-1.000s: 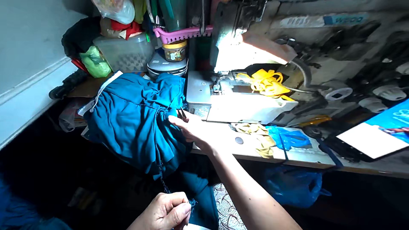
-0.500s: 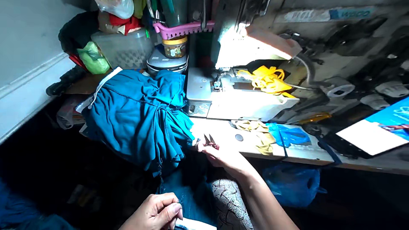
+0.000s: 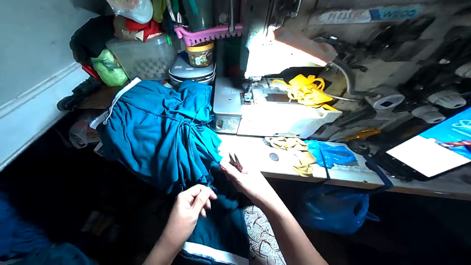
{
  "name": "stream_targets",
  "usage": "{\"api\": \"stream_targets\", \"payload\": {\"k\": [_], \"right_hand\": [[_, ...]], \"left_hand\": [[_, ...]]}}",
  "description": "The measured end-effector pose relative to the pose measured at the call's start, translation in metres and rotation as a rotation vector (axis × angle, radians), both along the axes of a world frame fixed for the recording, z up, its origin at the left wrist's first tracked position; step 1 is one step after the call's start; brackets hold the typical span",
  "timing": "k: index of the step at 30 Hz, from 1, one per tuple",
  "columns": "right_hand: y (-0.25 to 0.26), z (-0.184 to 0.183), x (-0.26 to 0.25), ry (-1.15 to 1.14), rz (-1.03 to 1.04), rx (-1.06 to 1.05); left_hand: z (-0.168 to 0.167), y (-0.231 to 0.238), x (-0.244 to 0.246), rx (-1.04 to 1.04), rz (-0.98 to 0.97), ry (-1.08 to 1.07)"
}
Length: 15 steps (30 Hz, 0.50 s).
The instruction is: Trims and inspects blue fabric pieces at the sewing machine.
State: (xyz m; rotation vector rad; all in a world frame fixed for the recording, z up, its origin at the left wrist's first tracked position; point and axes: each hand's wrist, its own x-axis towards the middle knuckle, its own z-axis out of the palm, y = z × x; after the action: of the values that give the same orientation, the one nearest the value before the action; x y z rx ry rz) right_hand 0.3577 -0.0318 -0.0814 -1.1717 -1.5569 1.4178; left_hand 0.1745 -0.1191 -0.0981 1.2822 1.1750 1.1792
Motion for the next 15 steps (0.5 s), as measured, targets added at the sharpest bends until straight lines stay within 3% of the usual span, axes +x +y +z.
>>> {"api": "stream_targets", "payload": {"k": [4,9,13,15], "right_hand": [[-0.029,0.001,0.004,-0.092,0.001,0.167],[-0.045,-0.013,0.012,-0.040,0.024,0.254],[-0.038,-0.008,0.036,-0.272,0.049,0.240],[-0.038,-0.019,0.030,-0.434,-0.046,0.531]], "left_hand": [[0.003,0.020,0.018,-0.095,0.176,-0.141],[0.014,0.024,0.039,-0.321,0.119,-0.671],[0.008,0.000,0.032,-0.168,-0.032,-0.550],[0.005,-0.012,0.031,-0.136,-0.074,-0.478]]}}
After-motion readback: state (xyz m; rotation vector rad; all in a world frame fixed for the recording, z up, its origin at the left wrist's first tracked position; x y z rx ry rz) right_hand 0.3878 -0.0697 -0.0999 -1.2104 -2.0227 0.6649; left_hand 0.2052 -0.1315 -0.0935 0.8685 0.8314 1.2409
